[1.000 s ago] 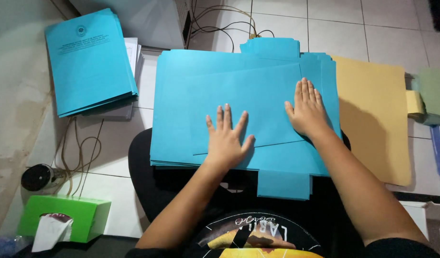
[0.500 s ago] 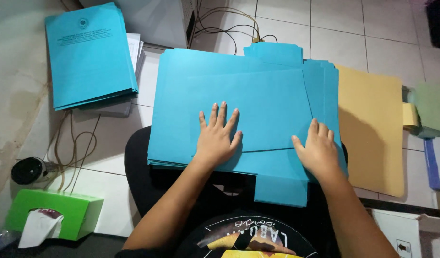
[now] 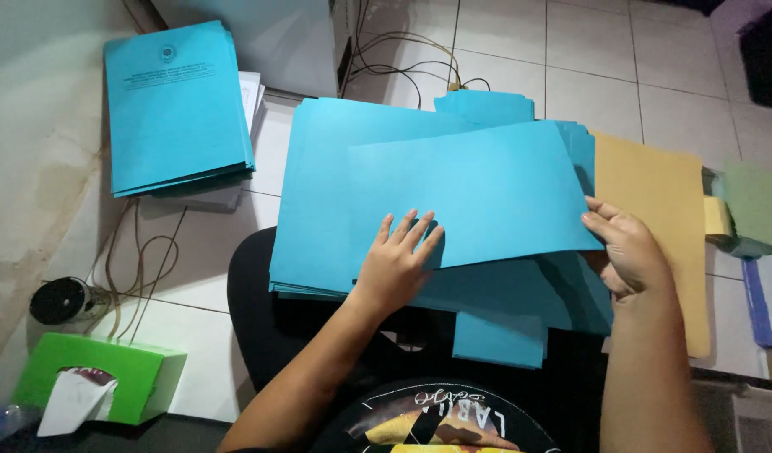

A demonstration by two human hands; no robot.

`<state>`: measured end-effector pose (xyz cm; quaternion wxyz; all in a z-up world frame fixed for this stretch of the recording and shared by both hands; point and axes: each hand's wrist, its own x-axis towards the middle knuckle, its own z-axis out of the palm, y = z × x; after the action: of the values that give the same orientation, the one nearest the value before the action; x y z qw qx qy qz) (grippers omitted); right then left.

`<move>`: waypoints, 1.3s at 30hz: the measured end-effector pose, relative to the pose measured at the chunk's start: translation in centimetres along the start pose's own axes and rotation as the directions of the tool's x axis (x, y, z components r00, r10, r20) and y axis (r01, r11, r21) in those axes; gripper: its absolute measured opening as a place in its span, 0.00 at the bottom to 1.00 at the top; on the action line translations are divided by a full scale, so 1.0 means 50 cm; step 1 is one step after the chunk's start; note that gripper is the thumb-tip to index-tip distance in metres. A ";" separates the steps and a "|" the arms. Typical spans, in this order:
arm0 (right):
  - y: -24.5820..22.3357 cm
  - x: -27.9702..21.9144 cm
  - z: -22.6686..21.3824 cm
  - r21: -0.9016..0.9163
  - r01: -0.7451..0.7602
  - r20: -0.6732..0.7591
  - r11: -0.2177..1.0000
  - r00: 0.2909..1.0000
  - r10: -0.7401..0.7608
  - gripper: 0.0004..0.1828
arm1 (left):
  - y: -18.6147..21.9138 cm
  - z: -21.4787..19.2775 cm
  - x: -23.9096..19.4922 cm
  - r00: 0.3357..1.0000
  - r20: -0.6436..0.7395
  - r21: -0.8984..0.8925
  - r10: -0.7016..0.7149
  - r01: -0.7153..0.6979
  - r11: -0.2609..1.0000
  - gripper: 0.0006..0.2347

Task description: The person folds light blue folders in half by hand, pressing down on the crease to flatten them. They repeatedly pick up a folder, fold it, and place it on a growing stack on their lap.

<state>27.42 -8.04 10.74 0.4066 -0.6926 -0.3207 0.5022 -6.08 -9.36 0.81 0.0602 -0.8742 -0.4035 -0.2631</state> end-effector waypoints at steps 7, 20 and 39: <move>-0.068 -0.090 0.008 0.750 0.034 0.394 0.661 0.780 -0.487 0.18 | -0.001 -0.103 0.028 0.949 -0.306 -0.060 -0.079 0.064 0.996 0.15; 0.033 -0.079 0.154 0.235 0.379 0.218 0.895 0.877 -0.429 0.15 | -0.003 -0.284 0.055 0.852 -0.018 -0.849 -0.523 0.263 0.458 0.10; 0.018 0.052 0.361 -0.103 0.632 0.557 0.768 0.677 -0.482 0.28 | -0.182 -0.075 -0.049 0.406 0.330 -0.942 -0.852 0.199 -0.270 0.12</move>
<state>10.94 -1.88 5.84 0.3386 -0.4565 -0.6813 0.4613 -15.67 -6.12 1.82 -0.5456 -0.2549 -0.4579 -0.6540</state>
